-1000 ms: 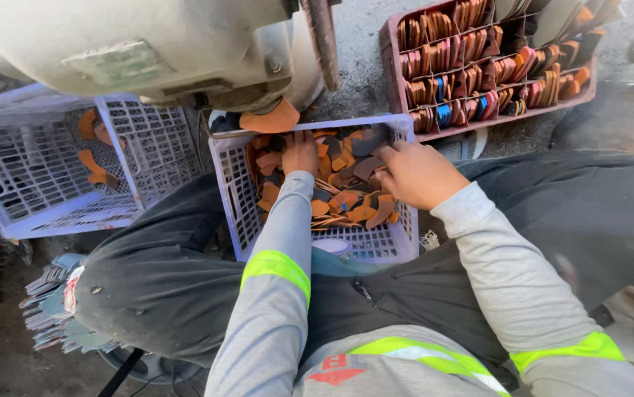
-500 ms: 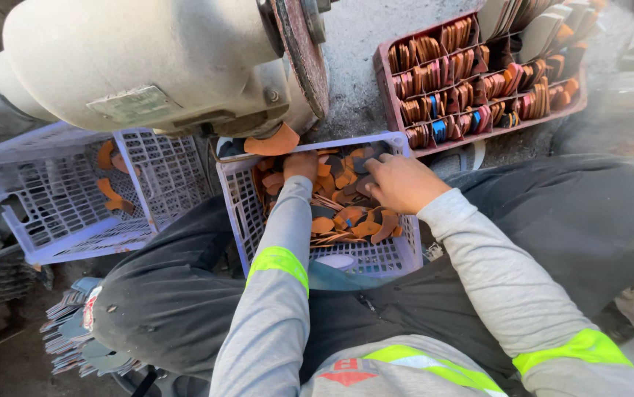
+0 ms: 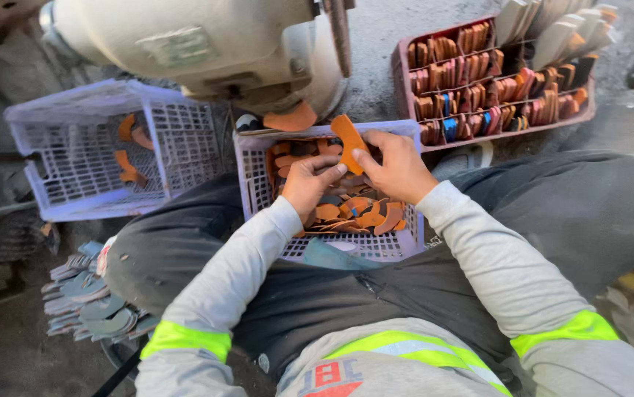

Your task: The person sits on the floor and repeatedly picks up orange and black sole pieces from a white basket, aligns them, and presses them together to form a single unit. The assembled units are placed into a pink tray beside the grinding machine.

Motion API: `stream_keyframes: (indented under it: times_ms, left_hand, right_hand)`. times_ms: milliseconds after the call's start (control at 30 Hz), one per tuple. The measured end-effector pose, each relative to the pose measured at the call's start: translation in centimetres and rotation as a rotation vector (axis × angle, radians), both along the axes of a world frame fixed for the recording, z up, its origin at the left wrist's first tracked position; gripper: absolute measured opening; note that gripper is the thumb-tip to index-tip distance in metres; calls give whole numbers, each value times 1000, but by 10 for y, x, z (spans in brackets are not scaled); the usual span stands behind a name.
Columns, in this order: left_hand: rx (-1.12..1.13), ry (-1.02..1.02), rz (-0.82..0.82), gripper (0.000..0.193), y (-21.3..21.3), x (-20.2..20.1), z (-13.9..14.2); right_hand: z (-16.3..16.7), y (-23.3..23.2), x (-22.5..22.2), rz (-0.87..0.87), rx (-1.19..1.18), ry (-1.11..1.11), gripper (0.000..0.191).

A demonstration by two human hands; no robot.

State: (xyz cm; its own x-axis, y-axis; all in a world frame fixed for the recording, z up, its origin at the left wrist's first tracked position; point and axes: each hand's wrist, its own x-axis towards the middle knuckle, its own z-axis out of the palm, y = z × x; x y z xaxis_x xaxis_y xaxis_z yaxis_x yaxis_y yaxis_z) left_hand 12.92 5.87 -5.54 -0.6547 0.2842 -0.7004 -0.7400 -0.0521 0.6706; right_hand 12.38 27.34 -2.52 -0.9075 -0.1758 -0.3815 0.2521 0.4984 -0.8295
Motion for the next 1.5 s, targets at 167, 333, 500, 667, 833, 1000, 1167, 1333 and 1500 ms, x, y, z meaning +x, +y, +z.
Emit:
stream_keyframes:
  times_ms: [167, 333, 500, 667, 833, 1000, 1167, 1333, 1500]
  left_hand:
    - [34, 385, 340, 49, 1, 28, 35]
    - [97, 335, 378, 47, -11, 31, 36]
    - [422, 179, 422, 44, -44, 17, 38]
    - [594, 182, 390, 48, -48, 11, 40]
    - [642, 186, 409, 47, -49, 3, 40]
    - [538, 249, 296, 46, -51, -4, 35]
    - [488, 284, 244, 43, -48, -7, 38]
    - [349, 357, 204, 41, -43, -4, 50]
    - [396, 417, 136, 40, -49, -7, 59]
  right_hand:
    - [25, -26, 29, 142, 53, 513, 22]
    - [41, -48, 46, 256, 21, 544, 37]
    - [56, -44, 42, 236, -195, 446, 34]
    - [60, -50, 38, 264, -183, 355, 37]
    - [60, -57, 36, 270, -161, 572, 43]
    - [57, -56, 34, 231, -148, 505, 42]
    - [51, -55, 32, 266, -166, 485, 43]
    - [42, -50, 28, 253, -261, 257, 43]
    - [30, -46, 24, 240, -544, 31, 44]
